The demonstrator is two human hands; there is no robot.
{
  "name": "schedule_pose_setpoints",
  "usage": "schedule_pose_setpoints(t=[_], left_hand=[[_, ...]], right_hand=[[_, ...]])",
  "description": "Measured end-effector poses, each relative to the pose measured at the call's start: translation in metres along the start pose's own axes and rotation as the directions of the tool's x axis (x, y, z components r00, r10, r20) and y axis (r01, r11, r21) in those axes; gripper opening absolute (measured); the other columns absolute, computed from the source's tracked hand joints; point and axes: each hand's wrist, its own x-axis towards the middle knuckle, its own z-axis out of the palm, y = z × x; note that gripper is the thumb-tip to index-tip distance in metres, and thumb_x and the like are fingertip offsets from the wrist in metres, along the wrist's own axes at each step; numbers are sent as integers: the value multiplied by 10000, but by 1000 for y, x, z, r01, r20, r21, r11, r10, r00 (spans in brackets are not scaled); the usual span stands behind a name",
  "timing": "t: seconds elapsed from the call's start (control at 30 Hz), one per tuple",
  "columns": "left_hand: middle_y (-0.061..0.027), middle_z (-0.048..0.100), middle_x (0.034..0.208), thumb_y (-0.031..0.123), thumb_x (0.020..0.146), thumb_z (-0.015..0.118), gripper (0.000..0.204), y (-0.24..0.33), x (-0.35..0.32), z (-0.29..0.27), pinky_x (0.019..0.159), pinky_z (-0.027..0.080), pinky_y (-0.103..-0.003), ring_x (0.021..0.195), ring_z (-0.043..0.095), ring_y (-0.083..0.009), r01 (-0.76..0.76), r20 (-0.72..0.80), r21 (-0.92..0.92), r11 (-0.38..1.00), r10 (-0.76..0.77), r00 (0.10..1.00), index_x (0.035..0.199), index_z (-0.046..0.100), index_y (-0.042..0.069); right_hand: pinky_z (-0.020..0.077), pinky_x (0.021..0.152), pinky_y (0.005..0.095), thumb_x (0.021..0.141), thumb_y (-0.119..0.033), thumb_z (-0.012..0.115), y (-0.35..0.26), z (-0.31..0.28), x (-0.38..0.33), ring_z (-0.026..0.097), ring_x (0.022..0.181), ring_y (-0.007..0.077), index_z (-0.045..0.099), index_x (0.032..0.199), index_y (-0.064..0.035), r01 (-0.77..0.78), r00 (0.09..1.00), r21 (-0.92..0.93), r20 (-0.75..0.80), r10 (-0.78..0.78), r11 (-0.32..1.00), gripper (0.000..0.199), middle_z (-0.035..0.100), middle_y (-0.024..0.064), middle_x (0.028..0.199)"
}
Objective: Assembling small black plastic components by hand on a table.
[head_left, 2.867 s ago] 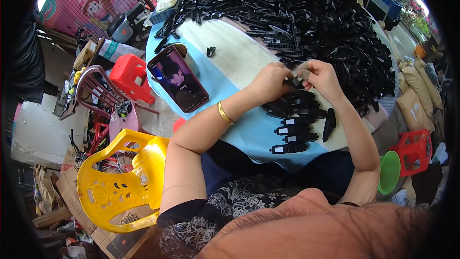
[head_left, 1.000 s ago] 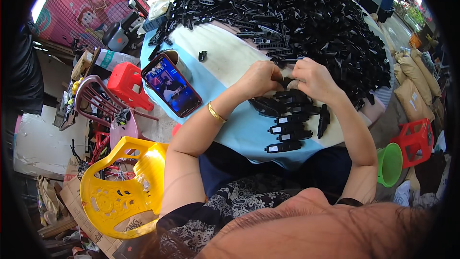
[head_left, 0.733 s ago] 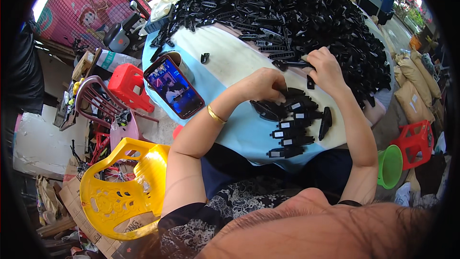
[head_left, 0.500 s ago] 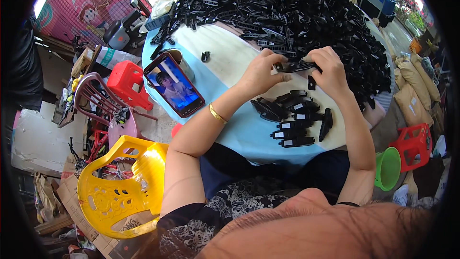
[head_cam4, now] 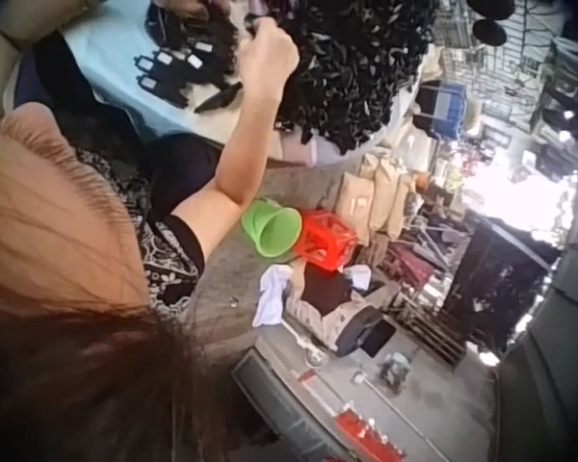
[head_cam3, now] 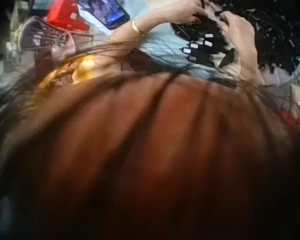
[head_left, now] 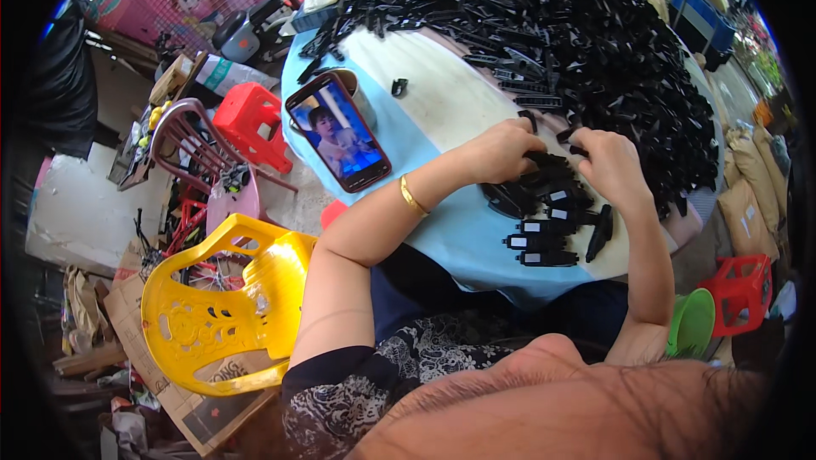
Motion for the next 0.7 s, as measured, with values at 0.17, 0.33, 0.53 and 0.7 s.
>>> schedule_pose_setpoints(t=[0.17,0.33,0.53,0.7], left_hand=[[-162,594,920,125,731,673,273,-6,3,2,791,474,-382,890,584,-326,-39,-62,47,998,42,997,991,669,42],[-156,616,855,122,700,682,264,-13,5,3,750,492,-371,823,610,-317,-1,-138,26,1000,4,990,949,677,35],[-154,638,854,136,664,689,269,-10,6,2,721,504,-365,778,633,-296,91,-182,-24,996,-93,979,916,687,42],[-161,640,833,152,640,706,242,-11,4,0,738,495,-387,800,622,-315,158,-176,-25,987,-160,971,847,694,27]], right_hand=[[453,600,235,794,4,669,0,8,11,552,660,80,574,1115,-4,-143,980,631,-17,198,762,335,587,53,777],[468,695,268,752,32,642,-8,8,11,578,764,153,615,1010,-6,-7,999,669,-31,37,743,263,602,74,833],[473,763,350,644,22,615,1,5,9,556,857,268,662,898,-32,233,970,168,-111,-217,958,263,631,89,848],[479,753,339,619,42,617,7,1,8,550,850,235,692,839,-40,170,984,153,-82,-159,973,248,643,61,796]])
